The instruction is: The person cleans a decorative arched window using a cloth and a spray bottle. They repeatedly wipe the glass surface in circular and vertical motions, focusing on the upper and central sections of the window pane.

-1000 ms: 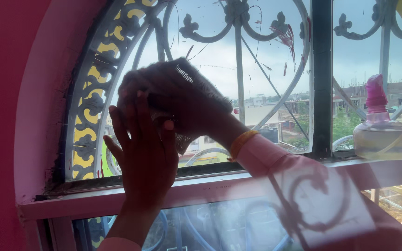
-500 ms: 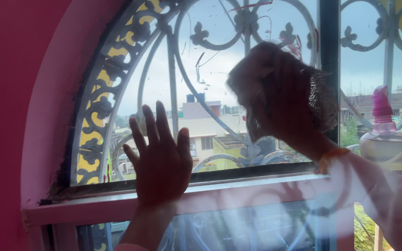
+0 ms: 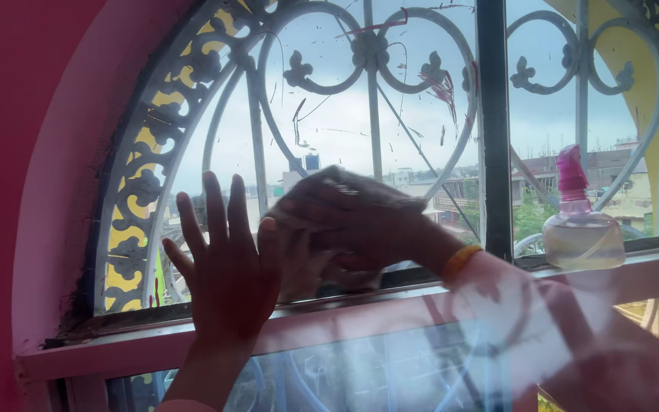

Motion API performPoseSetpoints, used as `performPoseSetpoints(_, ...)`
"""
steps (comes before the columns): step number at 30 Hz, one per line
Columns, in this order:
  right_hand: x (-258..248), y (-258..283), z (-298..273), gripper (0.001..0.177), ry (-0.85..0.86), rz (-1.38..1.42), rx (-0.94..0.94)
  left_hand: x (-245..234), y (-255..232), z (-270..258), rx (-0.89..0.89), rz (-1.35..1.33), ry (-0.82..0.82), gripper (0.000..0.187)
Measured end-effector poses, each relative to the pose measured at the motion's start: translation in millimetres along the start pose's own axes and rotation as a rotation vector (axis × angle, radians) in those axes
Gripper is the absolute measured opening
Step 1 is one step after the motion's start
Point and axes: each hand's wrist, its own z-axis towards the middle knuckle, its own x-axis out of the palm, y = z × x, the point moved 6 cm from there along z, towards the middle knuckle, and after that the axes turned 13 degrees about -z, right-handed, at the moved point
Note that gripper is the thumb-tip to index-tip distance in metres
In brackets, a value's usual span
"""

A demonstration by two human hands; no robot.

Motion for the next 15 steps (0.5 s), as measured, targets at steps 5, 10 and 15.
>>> performPoseSetpoints(5,-36.5,-50.9,-81.5,0.048,0.095,-0.329,0.047,6.7,6.3,0.8,-0.003,0.015,0.027,0.065)
performPoseSetpoints(10,-24.6,-28.7,-72.6,0.073,0.030,-0.272,0.157,13.1,6.9,2.1,-0.070,-0.038,0.106,0.067)
performPoseSetpoints(15,8.0,6.8,2.3,0.074,-0.023,-0.097,0.079,2.0,-0.9,3.8,-0.053,-0.051,0.047,0.070)
